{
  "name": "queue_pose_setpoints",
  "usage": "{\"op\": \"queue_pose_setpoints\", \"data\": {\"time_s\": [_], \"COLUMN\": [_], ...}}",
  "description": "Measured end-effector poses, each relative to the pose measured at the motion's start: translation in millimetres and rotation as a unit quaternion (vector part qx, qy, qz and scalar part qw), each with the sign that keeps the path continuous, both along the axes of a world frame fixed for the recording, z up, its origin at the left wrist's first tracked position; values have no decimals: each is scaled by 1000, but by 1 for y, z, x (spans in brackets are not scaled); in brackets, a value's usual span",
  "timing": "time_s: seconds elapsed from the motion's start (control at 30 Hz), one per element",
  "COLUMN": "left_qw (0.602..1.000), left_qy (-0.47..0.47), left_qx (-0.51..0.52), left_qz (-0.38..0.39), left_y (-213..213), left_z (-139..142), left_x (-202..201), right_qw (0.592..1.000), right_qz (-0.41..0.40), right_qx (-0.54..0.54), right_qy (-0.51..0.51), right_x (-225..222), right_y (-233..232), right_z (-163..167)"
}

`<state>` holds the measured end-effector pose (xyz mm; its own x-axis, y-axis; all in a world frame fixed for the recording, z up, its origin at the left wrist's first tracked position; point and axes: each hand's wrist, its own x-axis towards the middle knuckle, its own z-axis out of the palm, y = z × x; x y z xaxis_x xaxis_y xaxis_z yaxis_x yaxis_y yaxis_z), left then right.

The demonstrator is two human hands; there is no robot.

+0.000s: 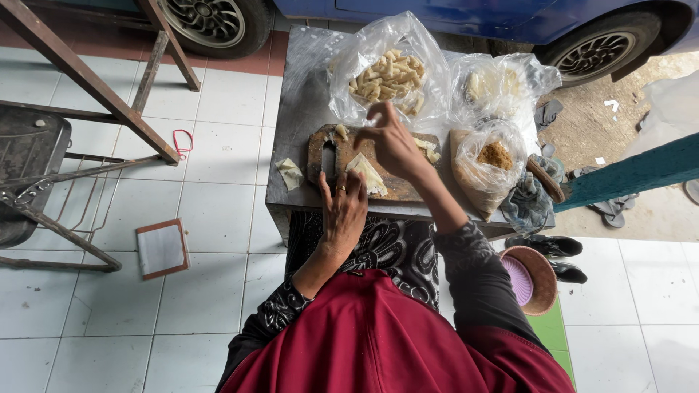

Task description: The person sits at a low metal table and shapes small dough pieces by hand on a wooden board, folding and pinching dough wrappers and placing finished pieces into a plastic bag. At the end the person holds up a round flat dough and picks up a knife.

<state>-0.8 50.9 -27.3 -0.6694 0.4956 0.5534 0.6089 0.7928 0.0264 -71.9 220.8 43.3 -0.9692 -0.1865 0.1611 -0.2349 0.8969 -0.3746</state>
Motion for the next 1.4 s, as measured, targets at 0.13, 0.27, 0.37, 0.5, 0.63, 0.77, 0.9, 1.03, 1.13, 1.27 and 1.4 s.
{"op": "queue_pose_setpoints", "data": {"time_s": [0.13,0.27,0.37,0.5,0.63,0.77,0.9,1.03,1.13,1.27,1.4], "left_qw": [1000,1000,1000,1000,1000,1000,1000,998,1000,1000,1000], "left_qy": [2,-7,5,17,2,5,-5,-48,-5,1,-5], "left_qx": [-15,-23,-15,-10,-18,-5,-8,-38,-19,-14,-10], "left_qz": [5,2,1,9,9,10,2,-13,0,4,2], "left_y": [-2,-2,-3,-4,-5,-1,-1,-3,-3,-2,-2], "left_z": [2,8,12,13,8,3,3,6,6,5,3], "left_x": [4,6,6,7,8,6,3,4,6,6,5], "right_qw": [999,999,995,977,954,948,946,938,949,982,990], "right_qz": [26,29,34,31,27,1,33,36,54,28,35], "right_qx": [-19,-23,-31,140,228,227,210,227,190,108,60], "right_qy": [6,22,89,158,192,224,246,259,246,153,125], "right_x": [32,50,62,79,70,42,15,9,7,4,27], "right_y": [18,11,3,-1,9,15,0,-8,-7,0,12], "right_z": [-11,-20,-16,-13,-14,-14,-18,-18,-14,-7,-6]}}
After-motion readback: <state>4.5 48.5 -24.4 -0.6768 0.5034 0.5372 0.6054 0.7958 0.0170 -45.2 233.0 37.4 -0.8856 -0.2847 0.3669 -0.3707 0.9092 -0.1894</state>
